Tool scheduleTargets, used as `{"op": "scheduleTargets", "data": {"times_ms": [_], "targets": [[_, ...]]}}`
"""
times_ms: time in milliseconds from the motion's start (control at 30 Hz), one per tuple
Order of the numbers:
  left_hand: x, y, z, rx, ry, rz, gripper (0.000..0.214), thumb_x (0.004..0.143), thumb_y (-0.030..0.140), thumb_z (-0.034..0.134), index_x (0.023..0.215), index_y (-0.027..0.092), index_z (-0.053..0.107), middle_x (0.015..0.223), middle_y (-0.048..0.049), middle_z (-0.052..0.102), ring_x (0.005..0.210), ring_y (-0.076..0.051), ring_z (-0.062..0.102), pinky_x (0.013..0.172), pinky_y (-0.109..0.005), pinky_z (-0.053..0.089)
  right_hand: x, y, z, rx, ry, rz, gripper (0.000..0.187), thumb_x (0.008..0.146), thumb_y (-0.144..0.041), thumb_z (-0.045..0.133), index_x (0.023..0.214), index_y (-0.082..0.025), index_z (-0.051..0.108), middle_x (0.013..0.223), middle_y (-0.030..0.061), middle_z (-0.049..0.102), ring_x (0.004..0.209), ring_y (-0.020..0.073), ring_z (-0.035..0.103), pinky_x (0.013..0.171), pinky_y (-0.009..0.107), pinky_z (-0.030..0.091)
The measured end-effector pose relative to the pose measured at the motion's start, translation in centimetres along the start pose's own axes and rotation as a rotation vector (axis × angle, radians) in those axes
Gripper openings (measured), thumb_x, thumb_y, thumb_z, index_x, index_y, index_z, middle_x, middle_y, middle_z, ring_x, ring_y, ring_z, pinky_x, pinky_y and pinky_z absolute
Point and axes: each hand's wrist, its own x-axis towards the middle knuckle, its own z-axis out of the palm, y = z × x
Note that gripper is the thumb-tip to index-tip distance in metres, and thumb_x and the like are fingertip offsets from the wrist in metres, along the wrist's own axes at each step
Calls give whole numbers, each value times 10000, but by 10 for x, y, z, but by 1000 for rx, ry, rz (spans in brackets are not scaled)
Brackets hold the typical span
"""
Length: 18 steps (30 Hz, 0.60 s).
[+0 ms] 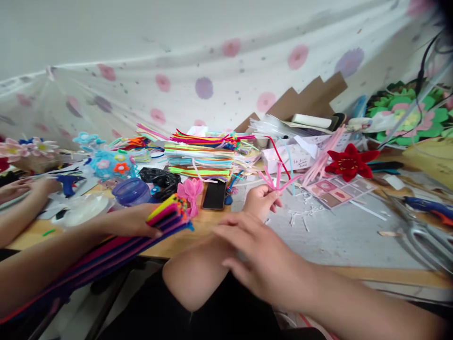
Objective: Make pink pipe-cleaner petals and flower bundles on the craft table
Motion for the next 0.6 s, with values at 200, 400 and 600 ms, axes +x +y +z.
{"op": "scheduleTargets", "data": {"times_ms": [200, 400, 600], "targets": [[-10, 6, -2, 0, -54, 22, 168, 812, 336, 555, 668, 255, 590, 635, -24, 629, 497, -138, 536, 488, -288, 436, 71, -12, 34, -506, 151, -267, 368, 950, -194, 302, 1291, -191, 441, 1393, 112, 412, 1299, 292, 314, 1007, 565, 314], [-6, 2, -8, 26, -80, 31, 178, 820, 357, 543, 666, 273, 574, 631, -31, 633, 489, -153, 546, 474, -304, 450, 88, -8, 44, -539, 137, -259, 287, 930, -165, 315, 1064, -155, 568, 969, 88, 623, 885, 231, 564, 838, 496, 431], [1, -2, -6, 203, -110, 59, 177, 878, 352, 484, 860, 233, 613, 838, -54, 654, 661, -151, 596, 581, -290, 505, 73, -16, 51, -341, 48, -250, 319, 898, -290, 399, 1187, -172, 463, 852, 26, 609, 692, 190, 577, 544, 325, 446]]}}
